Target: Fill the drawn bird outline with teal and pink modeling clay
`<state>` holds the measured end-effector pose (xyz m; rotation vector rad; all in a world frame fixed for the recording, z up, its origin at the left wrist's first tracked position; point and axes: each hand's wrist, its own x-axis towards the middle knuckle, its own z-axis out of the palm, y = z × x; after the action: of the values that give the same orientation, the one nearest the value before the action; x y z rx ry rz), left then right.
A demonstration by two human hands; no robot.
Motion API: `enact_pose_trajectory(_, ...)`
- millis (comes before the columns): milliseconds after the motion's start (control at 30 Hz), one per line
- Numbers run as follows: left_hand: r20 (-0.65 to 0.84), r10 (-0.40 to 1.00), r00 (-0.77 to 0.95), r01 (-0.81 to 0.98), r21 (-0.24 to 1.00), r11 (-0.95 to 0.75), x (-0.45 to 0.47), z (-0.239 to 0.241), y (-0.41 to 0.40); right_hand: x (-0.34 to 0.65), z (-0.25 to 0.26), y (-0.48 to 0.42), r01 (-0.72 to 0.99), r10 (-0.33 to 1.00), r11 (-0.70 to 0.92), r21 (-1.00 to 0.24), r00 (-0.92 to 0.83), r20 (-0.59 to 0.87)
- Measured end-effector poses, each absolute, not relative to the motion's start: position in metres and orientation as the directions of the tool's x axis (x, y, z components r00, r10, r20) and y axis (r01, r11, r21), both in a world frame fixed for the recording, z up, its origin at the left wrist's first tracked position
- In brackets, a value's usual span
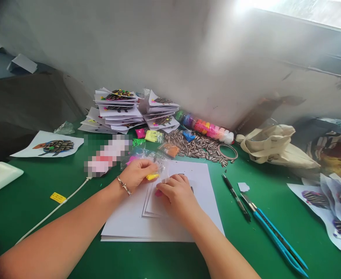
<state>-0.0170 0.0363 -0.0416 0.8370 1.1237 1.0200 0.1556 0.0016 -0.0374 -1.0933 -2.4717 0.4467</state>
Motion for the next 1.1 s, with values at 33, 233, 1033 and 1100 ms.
enact_pose_trajectory(33,-0.31,0.945,0.109,-0.218,0.92,0.327,-0.0172,-0.0416,0.0364,0.1553,-0.0367,0.0013,0.631,0.752,0.648,-0.427,-0.62,0.225)
enact_pose_trajectory(233,-0.313,0.944,0.109,-0.221,0.918,0.33,-0.0176,-0.0417,0.0364,0.1563,-0.035,-0.0007,0.633,0.747,0.656,-0.41,-0.623,0.233)
enact_pose_trajectory(1033,-0.336,0.935,0.11,-0.212,0.911,0.353,-0.0187,-0.0453,0.0378,0.1608,-0.0307,-0.0002,0.661,0.751,0.655,-0.366,-0.624,0.216)
enact_pose_trajectory(1100,-0.337,0.935,0.11,-0.203,0.913,0.353,-0.019,-0.0467,0.0383,0.1615,-0.0315,0.0009,0.669,0.755,0.649,-0.361,-0.624,0.201)
